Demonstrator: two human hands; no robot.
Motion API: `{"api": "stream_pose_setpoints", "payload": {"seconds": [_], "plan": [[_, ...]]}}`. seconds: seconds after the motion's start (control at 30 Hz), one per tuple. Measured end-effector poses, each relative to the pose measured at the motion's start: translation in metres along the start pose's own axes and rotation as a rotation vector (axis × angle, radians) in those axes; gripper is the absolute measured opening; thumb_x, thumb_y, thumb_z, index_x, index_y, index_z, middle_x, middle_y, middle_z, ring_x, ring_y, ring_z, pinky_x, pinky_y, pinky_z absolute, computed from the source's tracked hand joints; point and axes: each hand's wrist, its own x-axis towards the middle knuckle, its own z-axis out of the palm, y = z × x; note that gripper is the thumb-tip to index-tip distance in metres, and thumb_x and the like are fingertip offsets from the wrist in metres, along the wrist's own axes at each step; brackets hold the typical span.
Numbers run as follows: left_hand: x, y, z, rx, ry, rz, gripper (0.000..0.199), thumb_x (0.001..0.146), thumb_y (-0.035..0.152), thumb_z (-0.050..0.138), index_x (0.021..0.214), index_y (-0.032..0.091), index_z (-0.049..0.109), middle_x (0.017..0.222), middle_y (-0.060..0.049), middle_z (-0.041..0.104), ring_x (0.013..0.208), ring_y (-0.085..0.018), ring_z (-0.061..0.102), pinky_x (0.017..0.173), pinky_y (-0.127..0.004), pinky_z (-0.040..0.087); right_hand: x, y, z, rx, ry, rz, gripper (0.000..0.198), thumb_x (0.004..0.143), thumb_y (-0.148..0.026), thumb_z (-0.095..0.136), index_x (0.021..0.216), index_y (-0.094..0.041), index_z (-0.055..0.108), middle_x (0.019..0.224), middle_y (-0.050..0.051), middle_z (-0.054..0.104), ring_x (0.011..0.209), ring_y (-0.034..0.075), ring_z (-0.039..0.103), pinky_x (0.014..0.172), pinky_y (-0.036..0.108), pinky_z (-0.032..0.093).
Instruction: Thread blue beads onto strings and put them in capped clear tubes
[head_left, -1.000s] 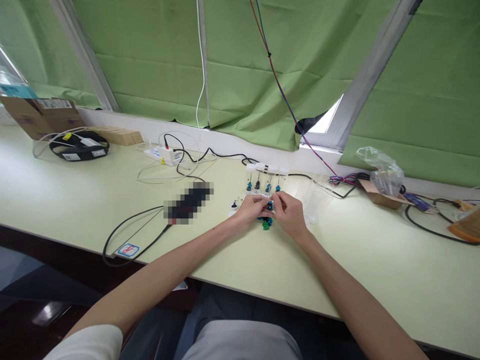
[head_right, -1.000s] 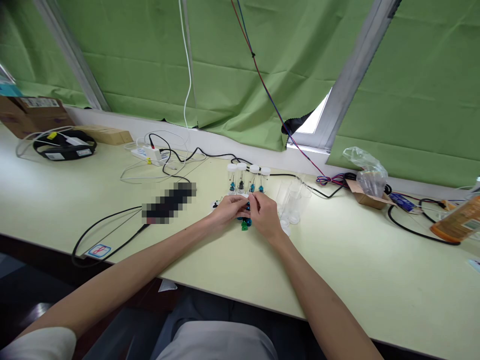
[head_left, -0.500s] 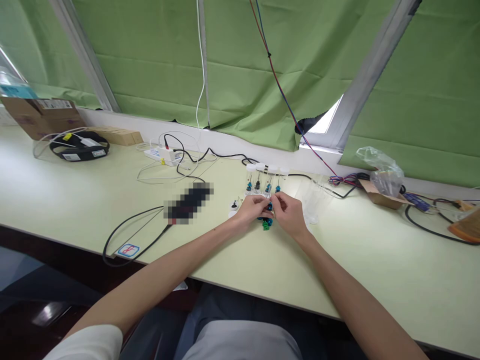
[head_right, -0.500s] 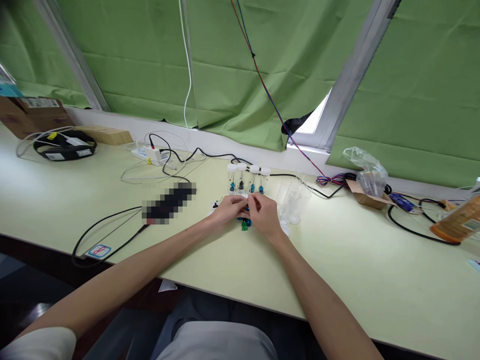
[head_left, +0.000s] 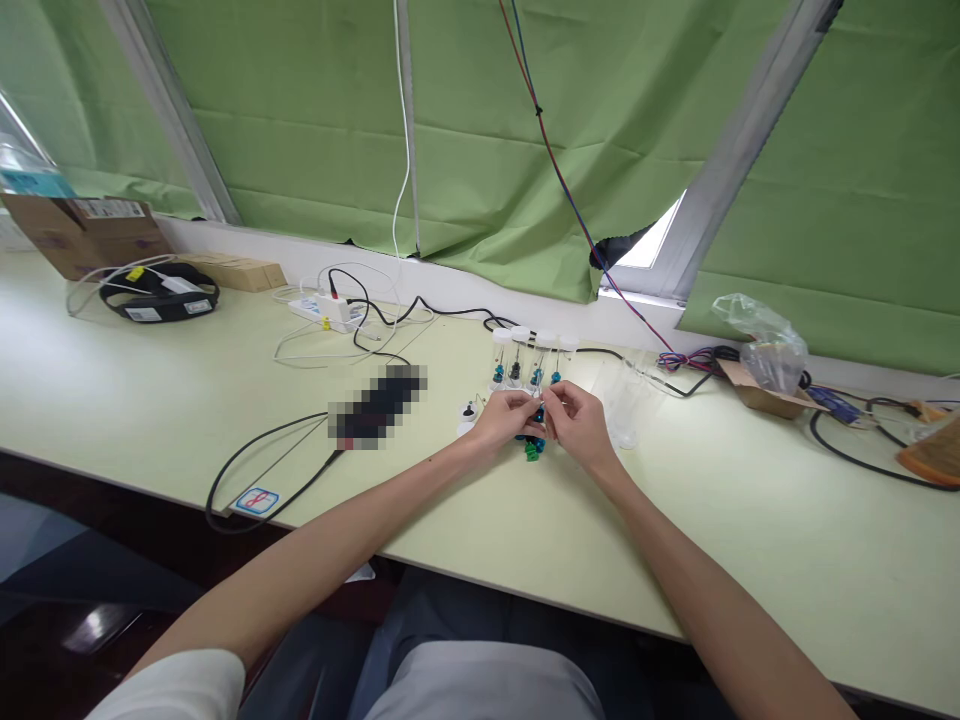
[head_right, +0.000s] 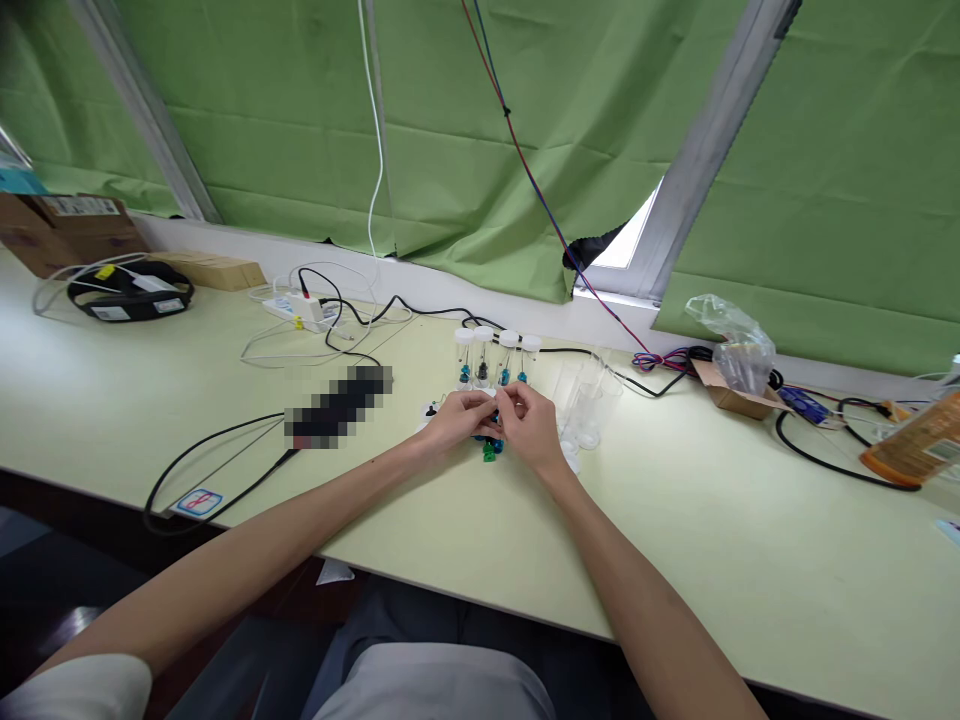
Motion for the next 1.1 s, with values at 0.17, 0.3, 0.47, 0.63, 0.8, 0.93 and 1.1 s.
{"api": "stream_pose_setpoints", "payload": {"seconds": [0.17, 0.3, 0.47, 0.63, 0.8, 0.93, 1.1], "plan": [[-0.0019, 0.0011, 0.0006, -0.008, -0.005, -0.002, 0.027, 0.08, 0.034, 0.073, 0.071, 0.012, 0.062, 0.07, -0.008, 0.068, 0.064, -0.018, 0.07, 0.076, -0.037, 0.06, -0.0002, -0.0002, 0.0001, 0.051, 0.008, 0.039, 0.022, 0.087, -0.044, 0.056, 0.09, -0.022, 0.054, 0.054, -0.006, 0.05, 0.041, 0.011, 0.045, 0.041, 0.024, 0.037], [-0.0022, 0.0011, 0.001, -0.01, -0.009, 0.001, 0.026, 0.081, 0.034, 0.073, 0.071, 0.012, 0.062, 0.069, -0.007, 0.067, 0.064, -0.017, 0.07, 0.076, -0.038, 0.06, -0.0003, -0.0022, -0.0004, 0.047, -0.016, 0.016, 0.023, 0.089, -0.043, 0.054, 0.095, -0.022, 0.056, 0.054, -0.006, 0.048, 0.042, 0.011, 0.045, 0.042, 0.023, 0.037], [-0.0007, -0.0007, 0.0009, -0.011, -0.017, 0.005, 0.022, 0.083, 0.029, 0.071, 0.073, 0.012, 0.062, 0.07, -0.007, 0.067, 0.064, -0.018, 0.07, 0.078, -0.04, 0.059, 0.0009, 0.0006, -0.0006, 0.051, -0.034, -0.004, 0.022, 0.089, -0.043, 0.054, 0.093, -0.021, 0.058, 0.056, -0.005, 0.05, 0.044, 0.011, 0.047, 0.043, 0.024, 0.039], [-0.0018, 0.0006, 0.0021, -0.01, 0.002, -0.01, 0.018, 0.087, 0.023, 0.066, 0.074, 0.011, 0.061, 0.069, -0.007, 0.066, 0.062, -0.016, 0.07, 0.076, -0.037, 0.059, 0.0015, 0.0045, -0.0014, 0.064, -0.025, -0.012, 0.021, 0.089, -0.042, 0.055, 0.091, -0.021, 0.057, 0.056, -0.005, 0.05, 0.045, 0.011, 0.047, 0.044, 0.024, 0.039], [-0.0026, 0.0032, 0.0035, -0.011, 0.015, -0.026, 0.02, 0.087, 0.024, 0.066, 0.073, 0.011, 0.06, 0.068, -0.007, 0.066, 0.06, -0.016, 0.069, 0.072, -0.033, 0.059, 0.001, 0.0034, -0.0015, 0.086, -0.024, -0.002, 0.022, 0.089, -0.044, 0.055, 0.09, -0.022, 0.055, 0.054, -0.006, 0.049, 0.042, 0.011, 0.045, 0.041, 0.024, 0.038], [-0.0021, 0.0037, 0.0035, -0.021, 0.026, -0.035, 0.019, 0.087, 0.023, 0.065, 0.073, 0.012, 0.06, 0.068, -0.006, 0.065, 0.059, -0.015, 0.069, 0.07, -0.032, 0.059, 0.0016, 0.0017, -0.0011, 0.089, -0.007, -0.009, 0.024, 0.088, -0.045, 0.057, 0.088, -0.022, 0.055, 0.052, -0.006, 0.049, 0.04, 0.01, 0.045, 0.041, 0.025, 0.038], [-0.0013, 0.0028, 0.0026, -0.034, 0.03, -0.027, 0.023, 0.084, 0.029, 0.069, 0.072, 0.012, 0.059, 0.064, -0.004, 0.063, 0.057, -0.015, 0.068, 0.067, -0.03, 0.058, 0.0023, 0.0013, -0.0016, 0.07, 0.015, -0.014, 0.026, 0.087, -0.047, 0.058, 0.089, -0.021, 0.056, 0.053, -0.006, 0.049, 0.04, 0.01, 0.045, 0.041, 0.025, 0.038]]}}
